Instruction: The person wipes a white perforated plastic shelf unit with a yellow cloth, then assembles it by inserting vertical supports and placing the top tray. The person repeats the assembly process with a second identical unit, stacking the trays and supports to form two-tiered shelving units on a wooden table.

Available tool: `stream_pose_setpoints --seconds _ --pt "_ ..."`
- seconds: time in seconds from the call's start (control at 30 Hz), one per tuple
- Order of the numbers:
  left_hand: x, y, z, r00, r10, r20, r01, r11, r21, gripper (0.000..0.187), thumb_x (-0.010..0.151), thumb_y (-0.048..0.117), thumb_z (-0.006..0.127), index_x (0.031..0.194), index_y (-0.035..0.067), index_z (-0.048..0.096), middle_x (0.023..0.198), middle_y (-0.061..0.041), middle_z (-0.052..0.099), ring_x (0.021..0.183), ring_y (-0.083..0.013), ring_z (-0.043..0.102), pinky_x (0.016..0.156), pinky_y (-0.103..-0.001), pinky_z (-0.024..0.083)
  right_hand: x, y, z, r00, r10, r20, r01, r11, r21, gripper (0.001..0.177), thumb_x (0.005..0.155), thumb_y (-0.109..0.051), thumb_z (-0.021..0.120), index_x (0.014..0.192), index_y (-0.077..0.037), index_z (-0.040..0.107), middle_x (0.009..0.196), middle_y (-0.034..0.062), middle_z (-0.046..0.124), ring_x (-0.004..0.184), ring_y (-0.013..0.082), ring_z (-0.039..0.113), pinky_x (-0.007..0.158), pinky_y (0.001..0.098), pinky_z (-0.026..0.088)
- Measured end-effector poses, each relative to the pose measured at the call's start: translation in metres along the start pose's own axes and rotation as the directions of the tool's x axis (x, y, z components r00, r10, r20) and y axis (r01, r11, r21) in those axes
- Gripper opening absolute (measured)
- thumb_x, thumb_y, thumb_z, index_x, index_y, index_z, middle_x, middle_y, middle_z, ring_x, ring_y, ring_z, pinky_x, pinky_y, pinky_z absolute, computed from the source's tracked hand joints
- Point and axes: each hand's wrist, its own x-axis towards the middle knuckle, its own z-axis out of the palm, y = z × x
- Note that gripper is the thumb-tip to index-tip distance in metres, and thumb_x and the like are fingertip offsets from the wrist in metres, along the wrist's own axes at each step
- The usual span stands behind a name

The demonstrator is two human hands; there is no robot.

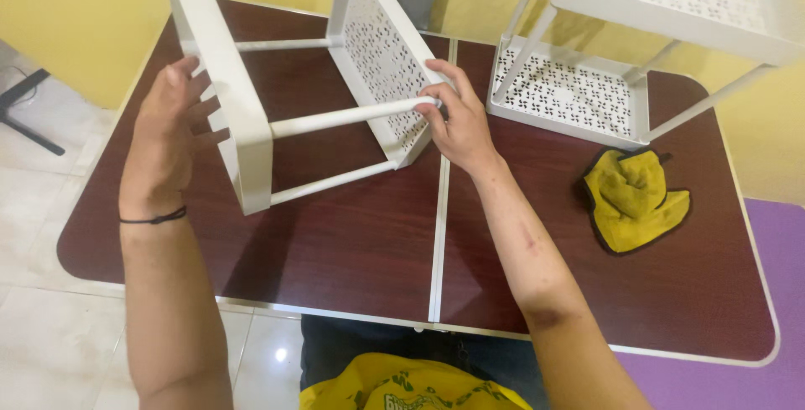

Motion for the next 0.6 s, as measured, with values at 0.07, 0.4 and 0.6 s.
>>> stream_pose_setpoints --seconds 0.07,0.4,0.6 --pt "-0.006 0.012 0.014 0.972 0.224 0.071 -0.225 0.974 0.016 0.09 0.105 0.07 0.055 0.157 -0.004 0.044 0.154 -0.019 0.055 0.146 -0.029 0.051 0.122 -0.043 0.041 -0.001 -0.004 -0.002 0.996 -0.089 -0.025 0.086 0.992 -0.087 0.02 0.098 -0.016 0.079 0.107 -0.003 0.067 0.145 0.014 0.058 0.106 0.0287 0.073 0.083 0.0353 0.059" --pt "0.006 0.034 0.052 0.97 -0.158 -0.183 0.228 0.352 0.908 0.089 0.098 0.078 0.043 0.122 -0.005 0.063 0.113 -0.032 0.068 0.11 -0.0483 0.066 0.093 -0.056 0.051 -0.012 -0.008 -0.013 0.972 -0.233 -0.038 0.209 0.926 -0.316 0.028 0.085 -0.032 0.088 0.098 -0.009 0.076 0.133 0.0118 0.071 0.103 0.0312 0.071 0.084 0.0444 0.056" --pt "0.032 0.003 0.05 0.991 -0.022 -0.129 0.121 0.527 0.841 0.092 0.098 0.07 0.054 0.134 -0.014 0.043 0.123 -0.036 0.06 0.113 -0.0499 0.062 0.091 -0.057 0.051 -0.002 0.002 -0.023 0.954 -0.296 0.049 0.298 0.954 -0.026 0.029 0.091 -0.033 0.082 0.103 -0.007 0.074 0.132 0.015 0.065 0.148 0.0445 0.045 0.127 0.0624 0.032"
